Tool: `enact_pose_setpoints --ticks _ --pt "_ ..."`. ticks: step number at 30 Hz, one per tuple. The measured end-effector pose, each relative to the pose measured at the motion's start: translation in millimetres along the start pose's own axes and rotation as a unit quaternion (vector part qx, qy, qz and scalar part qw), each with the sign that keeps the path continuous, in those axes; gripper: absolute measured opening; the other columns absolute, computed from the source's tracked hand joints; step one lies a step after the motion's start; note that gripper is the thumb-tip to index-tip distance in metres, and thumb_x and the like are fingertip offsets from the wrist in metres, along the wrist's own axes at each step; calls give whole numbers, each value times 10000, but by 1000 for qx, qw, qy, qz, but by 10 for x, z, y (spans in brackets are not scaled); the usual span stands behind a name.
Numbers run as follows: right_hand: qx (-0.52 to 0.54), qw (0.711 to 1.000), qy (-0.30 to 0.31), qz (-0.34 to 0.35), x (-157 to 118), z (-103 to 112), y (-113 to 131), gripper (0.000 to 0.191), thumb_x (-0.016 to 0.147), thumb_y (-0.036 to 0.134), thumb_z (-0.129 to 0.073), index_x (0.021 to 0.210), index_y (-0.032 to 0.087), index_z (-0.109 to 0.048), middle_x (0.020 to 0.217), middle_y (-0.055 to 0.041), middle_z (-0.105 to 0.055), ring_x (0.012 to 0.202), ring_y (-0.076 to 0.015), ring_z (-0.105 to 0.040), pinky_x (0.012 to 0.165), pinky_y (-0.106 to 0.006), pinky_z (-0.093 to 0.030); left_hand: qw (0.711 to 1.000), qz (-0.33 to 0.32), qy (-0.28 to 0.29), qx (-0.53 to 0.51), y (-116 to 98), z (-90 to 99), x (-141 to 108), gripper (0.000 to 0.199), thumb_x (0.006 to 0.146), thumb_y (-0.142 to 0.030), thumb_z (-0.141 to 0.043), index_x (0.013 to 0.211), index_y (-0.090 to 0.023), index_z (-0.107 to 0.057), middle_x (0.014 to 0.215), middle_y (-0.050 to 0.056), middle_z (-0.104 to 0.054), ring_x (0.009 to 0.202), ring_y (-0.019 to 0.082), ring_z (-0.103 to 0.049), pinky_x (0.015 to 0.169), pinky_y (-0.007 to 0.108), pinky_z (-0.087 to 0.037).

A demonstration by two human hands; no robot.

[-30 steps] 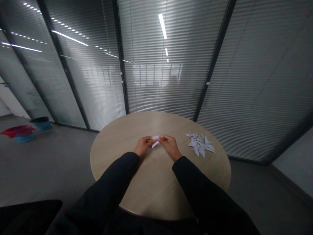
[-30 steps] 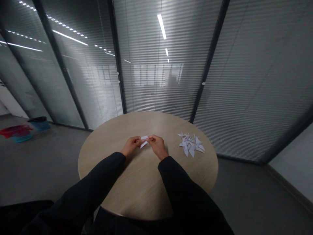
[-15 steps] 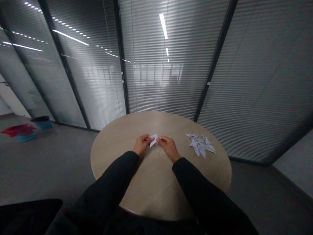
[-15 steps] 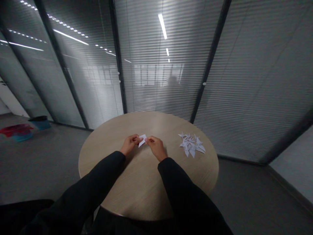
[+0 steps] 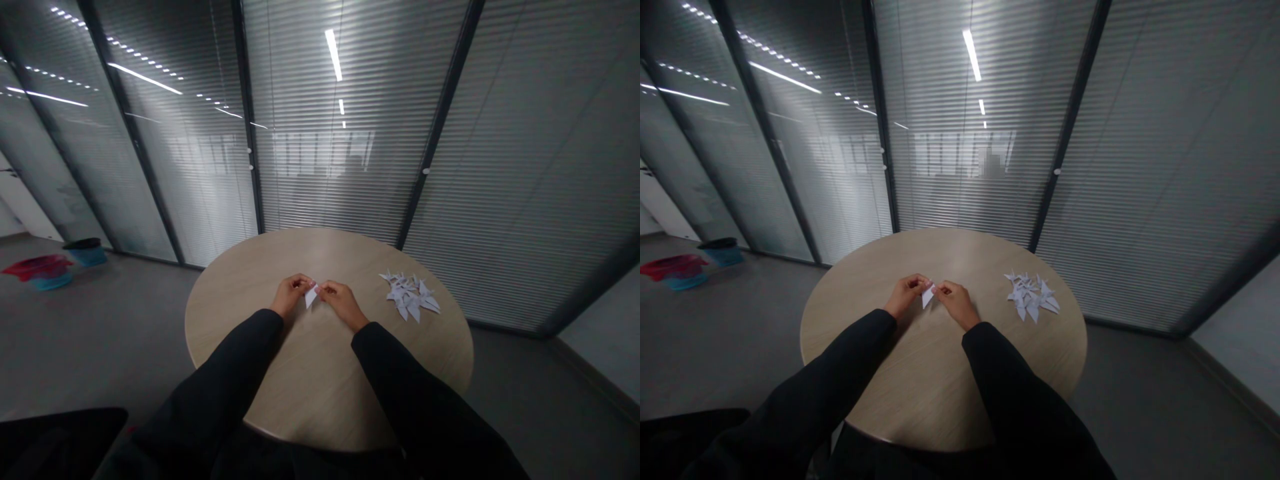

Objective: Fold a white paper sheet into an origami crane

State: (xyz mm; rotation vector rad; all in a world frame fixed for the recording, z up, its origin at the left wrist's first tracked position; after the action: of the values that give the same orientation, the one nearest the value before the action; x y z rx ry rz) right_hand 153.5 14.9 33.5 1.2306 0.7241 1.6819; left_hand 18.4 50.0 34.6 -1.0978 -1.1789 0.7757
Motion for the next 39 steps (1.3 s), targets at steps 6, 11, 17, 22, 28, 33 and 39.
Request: enact_pose_setpoints --ticks 6,11,17,22,28,33,39 --pt "16 1000 7 -19 22 -43 -88 405 773 515 -547 679 135 -650 683 -50 -622 655 -151 -549 643 -253 -401 999 1 -4 -34 -5 -18 -25 370 619 -426 -742 752 -100 -628 652 37 -570 600 104 -480 604 243 -355" --pt "-16 1000 20 -10 5 -42 -24 377 777 486 -549 655 146 -657 693 -46 -638 682 -157 -566 659 -252 -386 999 24 29 -23 17 -76 -45 473 563 -522 -763 719 -93 -641 684 67 -606 635 126 -507 625 257 -365" --pt "35 999 23 -28 13 -83 -12 377 734 486 -605 626 128 -650 665 -44 -629 652 -140 -551 651 -244 -394 999 2 -27 -42 -14 -26 -73 448 558 -522 -757 658 -102 -637 624 59 -577 579 114 -468 584 259 -342" --pt "59 996 27 -55 6 -106 -28 347 706 457 -643 635 118 -668 670 -52 -638 645 -133 -557 642 -237 -406 997 1 -54 -46 -38 -10 -94 417 550 -495 -757 653 -106 -649 634 63 -581 593 125 -480 590 270 -349" --pt "77 994 35 -64 24 -114 9 339 696 444 -650 615 115 -662 650 -47 -632 634 -127 -557 659 -238 -415 997 -6 -72 -41 -69 3 -130 380 571 -458 -751 669 -101 -664 648 71 -588 606 128 -485 587 265 -348" --pt "84 992 44 -78 -5 -158 -17 334 685 438 -657 639 108 -675 665 -59 -646 625 -134 -564 649 -248 -421 996 -2 -79 -47 -35 32 -118 386 584 -465 -754 673 -103 -654 641 52 -573 601 116 -471 579 251 -340" --pt "-22 988 140 -55 -189 -493 8 179 712 292 -637 670 135 -714 686 -57 -673 669 -158 -609 632 -245 -420 975 -5 -178 -136 39 360 9 429 554 -498 -771 673 -118 -613 629 5 -515 555 75 -409 525 215 -296"
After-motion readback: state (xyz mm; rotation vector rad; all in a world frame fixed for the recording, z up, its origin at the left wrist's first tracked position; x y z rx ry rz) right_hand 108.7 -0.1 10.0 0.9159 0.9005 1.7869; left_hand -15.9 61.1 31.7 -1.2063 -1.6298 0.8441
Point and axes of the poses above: each hand's wrist, its own x-axis towards the middle knuckle, its own z-axis out of the back of the hand, y = z × x, the point moved 7 cm from there along x, towards the middle knuckle
